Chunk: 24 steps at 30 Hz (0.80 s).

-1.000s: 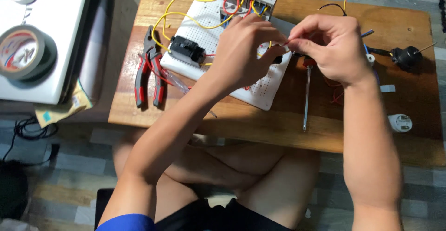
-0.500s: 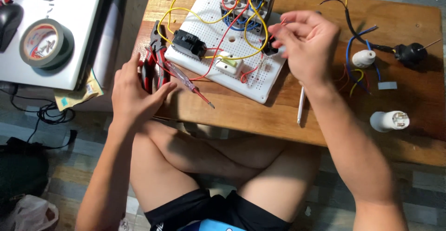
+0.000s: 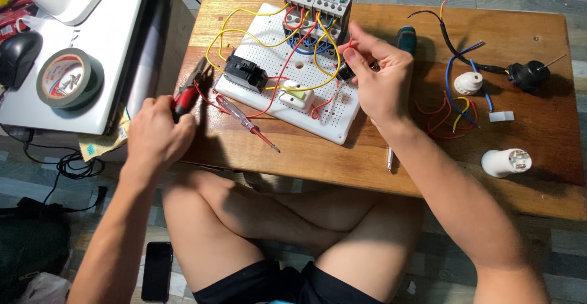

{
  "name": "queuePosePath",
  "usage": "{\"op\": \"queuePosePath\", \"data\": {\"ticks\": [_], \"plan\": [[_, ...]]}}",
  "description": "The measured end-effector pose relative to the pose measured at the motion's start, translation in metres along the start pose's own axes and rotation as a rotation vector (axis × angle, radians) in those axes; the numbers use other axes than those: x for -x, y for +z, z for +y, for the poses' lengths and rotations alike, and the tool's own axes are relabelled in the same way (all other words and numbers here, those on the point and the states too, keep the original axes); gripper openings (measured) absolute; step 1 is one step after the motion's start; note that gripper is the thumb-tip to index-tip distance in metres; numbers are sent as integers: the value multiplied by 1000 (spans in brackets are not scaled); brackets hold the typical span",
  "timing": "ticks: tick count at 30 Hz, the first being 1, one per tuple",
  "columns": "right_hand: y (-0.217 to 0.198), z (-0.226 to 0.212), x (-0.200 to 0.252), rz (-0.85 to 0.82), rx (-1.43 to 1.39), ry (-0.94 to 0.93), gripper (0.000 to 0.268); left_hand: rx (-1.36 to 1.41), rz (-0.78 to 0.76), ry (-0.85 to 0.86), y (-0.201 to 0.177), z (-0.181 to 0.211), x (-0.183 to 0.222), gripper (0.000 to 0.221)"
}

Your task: Assembling an electrical circuit by connecting wires to a terminal block and a light socket using a screwdriver and pliers.

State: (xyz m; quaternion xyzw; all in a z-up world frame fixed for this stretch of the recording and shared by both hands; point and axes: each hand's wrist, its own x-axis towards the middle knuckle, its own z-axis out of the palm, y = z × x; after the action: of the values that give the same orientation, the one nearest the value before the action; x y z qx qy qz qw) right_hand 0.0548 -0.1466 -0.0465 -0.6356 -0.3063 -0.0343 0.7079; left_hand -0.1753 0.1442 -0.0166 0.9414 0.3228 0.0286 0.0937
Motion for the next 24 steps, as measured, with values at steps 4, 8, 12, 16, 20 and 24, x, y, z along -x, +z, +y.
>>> {"op": "queuePosePath", "data": {"ticks": [4,8,12,16,20,24], "plan": [[-3,1,-1,33,-152,158,28,588,-51,-145,-16,-20,3,43],[1,-8,-1,59,-80,171,11,657,126,9,-27,-21,15,43],[4,1,1,10,-60,114,11,739,330,443,-36,14,17,28],[5,0,2,-34,-7,38,10,668,234,679,-52,92,12,26],[0,17,2,-13,-106,175,11,565,373,877,-26,142,-23,23],[-2,29,3,20,-150,116,16,271,501,1046,-7,160,-56,24]]}}
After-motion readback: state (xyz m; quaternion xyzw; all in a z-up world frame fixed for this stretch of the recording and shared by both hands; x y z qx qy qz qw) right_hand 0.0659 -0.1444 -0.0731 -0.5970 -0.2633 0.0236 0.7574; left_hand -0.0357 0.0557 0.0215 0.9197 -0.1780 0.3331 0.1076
